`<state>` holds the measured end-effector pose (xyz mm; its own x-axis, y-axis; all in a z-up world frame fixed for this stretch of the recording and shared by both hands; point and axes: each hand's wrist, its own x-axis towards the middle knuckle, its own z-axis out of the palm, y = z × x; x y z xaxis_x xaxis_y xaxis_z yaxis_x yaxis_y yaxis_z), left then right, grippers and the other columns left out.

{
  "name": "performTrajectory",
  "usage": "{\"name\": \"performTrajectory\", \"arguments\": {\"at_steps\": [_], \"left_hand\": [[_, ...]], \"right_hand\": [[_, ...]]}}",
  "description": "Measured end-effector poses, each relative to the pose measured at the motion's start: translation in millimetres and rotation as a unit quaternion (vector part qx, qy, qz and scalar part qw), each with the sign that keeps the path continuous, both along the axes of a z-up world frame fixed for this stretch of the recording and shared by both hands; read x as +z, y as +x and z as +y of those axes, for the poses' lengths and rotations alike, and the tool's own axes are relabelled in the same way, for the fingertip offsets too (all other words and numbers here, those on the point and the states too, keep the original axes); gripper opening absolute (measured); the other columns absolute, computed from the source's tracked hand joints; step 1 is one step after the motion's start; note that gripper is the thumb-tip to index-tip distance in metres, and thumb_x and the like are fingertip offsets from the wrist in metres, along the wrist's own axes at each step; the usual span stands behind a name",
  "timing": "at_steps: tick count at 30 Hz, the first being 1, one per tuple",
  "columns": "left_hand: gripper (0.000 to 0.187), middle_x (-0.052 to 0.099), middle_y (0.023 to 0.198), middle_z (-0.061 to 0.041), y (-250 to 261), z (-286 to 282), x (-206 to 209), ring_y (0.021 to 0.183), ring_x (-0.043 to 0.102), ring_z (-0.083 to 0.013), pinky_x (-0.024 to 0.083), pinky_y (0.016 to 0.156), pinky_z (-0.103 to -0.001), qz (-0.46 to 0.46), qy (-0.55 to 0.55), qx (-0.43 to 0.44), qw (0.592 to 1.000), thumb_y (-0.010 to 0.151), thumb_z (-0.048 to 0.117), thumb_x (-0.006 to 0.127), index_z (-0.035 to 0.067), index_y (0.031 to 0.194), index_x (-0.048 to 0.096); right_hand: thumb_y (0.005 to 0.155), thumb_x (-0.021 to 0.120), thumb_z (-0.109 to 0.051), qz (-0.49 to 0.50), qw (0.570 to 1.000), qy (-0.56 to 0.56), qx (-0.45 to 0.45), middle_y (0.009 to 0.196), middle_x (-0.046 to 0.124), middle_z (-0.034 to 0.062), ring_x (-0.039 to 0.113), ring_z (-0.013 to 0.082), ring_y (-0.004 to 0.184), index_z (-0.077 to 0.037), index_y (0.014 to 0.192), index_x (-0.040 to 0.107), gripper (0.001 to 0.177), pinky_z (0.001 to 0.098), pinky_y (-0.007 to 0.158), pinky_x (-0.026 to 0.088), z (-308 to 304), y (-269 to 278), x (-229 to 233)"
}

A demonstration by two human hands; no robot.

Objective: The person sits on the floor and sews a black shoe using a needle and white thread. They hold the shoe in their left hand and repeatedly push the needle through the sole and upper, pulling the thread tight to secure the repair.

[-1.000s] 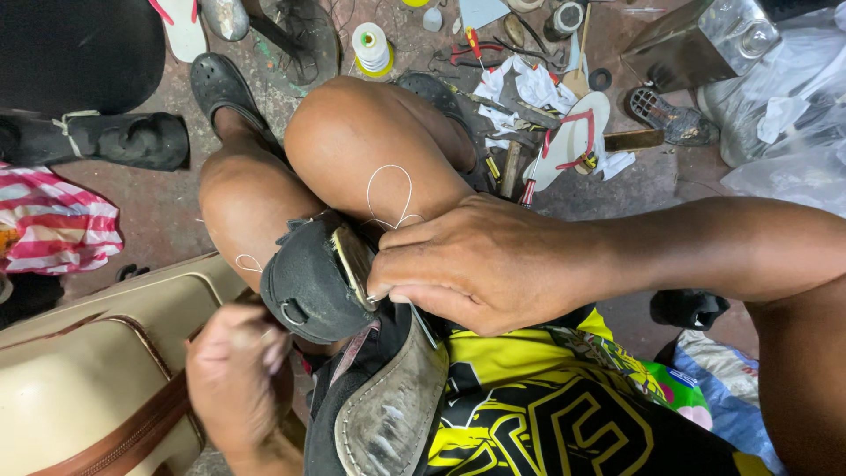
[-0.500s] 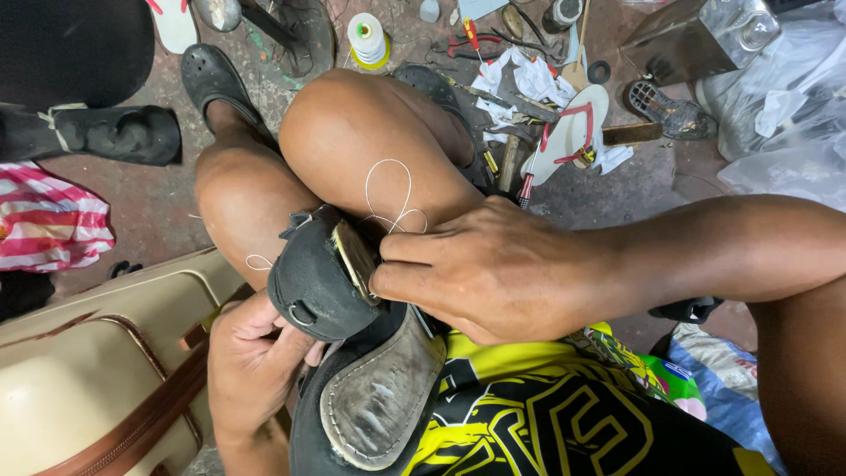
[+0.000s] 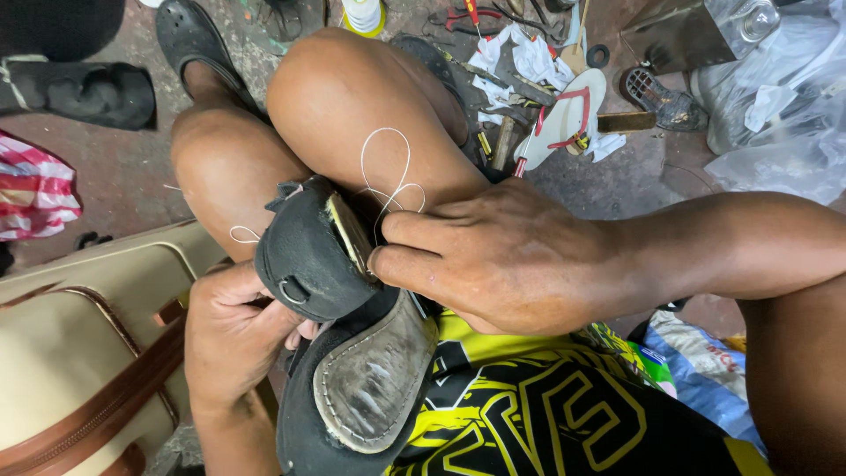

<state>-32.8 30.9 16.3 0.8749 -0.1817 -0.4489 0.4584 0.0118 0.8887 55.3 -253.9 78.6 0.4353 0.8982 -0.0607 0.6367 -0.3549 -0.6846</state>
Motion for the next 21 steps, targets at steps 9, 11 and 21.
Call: {"name": "performTrajectory", "arguments": {"at_steps": [9, 11, 21], "left_hand": [[0.015, 0.071, 0.066, -0.002, 10, -3, 16, 0.055, 0.060, -0.0047, 0.046, 0.048, -0.022, -0.006, 0.115, -0.053, 0.992, 0.092, 0.001, 0.066, 0.002, 0.079, 0.074], [0.013, 0.070, 0.064, -0.001, 12, -4, 21, 0.053, 0.059, -0.0049, 0.047, 0.048, -0.021, -0.032, 0.143, -0.070, 0.987, 0.091, 0.002, 0.069, 0.002, 0.079, 0.074], [0.010, 0.071, 0.069, -0.004, 7, 6, -3, 0.057, 0.060, -0.0056, 0.045, 0.049, -0.022, 0.016, 0.029, -0.049, 0.998, 0.092, 0.000, 0.064, -0.001, 0.089, 0.074]], "right_hand": [[0.083, 0.061, -0.018, -0.044, 0.999, 0.029, -0.002, 0.108, 0.057, 0.0089, 0.064, 0.0259, 0.093, -0.006, 0.116, 0.059, 0.035, 0.0419, 0.074, 0.052, -2, -4, 3], [0.085, 0.059, -0.019, -0.078, 0.997, 0.009, -0.008, 0.101, 0.056, 0.0090, 0.063, 0.0259, 0.092, -0.006, 0.111, 0.059, 0.029, 0.0412, 0.078, 0.051, 0, -6, 5], [0.093, 0.064, -0.027, -0.171, 0.981, 0.079, -0.047, 0.095, 0.058, 0.0067, 0.063, 0.0229, 0.090, -0.007, 0.103, 0.063, 0.022, 0.0370, 0.078, 0.051, -3, -4, -20]]}}
